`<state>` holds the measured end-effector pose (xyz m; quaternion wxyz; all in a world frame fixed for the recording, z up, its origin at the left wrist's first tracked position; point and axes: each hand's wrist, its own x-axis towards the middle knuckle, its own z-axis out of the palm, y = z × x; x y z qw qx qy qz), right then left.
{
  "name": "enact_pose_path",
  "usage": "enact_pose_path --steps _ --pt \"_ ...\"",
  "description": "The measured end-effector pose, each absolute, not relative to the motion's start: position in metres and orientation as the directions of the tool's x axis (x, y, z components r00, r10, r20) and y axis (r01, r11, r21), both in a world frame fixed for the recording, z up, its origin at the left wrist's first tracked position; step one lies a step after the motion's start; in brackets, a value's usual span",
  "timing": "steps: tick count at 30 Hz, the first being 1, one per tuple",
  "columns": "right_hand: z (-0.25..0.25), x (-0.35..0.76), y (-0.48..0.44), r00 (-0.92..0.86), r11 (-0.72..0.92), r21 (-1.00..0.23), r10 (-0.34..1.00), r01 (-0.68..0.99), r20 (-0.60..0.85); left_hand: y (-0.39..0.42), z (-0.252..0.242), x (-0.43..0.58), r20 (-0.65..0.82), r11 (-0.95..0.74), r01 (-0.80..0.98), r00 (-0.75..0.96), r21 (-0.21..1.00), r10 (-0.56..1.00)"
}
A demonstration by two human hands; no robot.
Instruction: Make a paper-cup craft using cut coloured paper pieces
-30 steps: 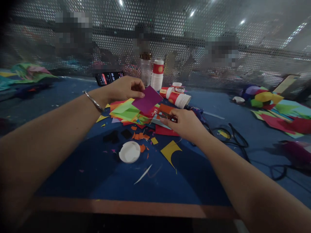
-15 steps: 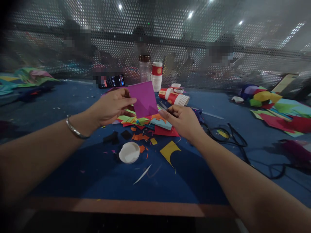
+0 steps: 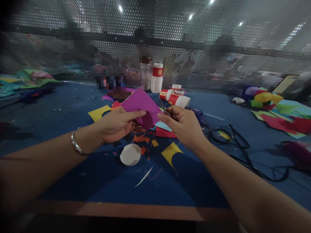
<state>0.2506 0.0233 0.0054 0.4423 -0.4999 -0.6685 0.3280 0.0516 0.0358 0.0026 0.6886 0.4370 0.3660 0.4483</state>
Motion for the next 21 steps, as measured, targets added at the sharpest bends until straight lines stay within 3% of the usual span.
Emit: enact_pose_path --steps 6,21 --pt "0.006 0.252 0.021 -0.138 0.284 -0.811 0.959 0.512 0.248 0.044 0.005 0.045 -0.116 0.201 -0.393 0.229 0.897 0.967" --pt "0.010 0.246 0.014 -0.218 0.356 -0.732 0.935 0.581 0.281 0.034 0.005 0.052 -0.113 0.239 -0.423 0.303 0.874 0.946"
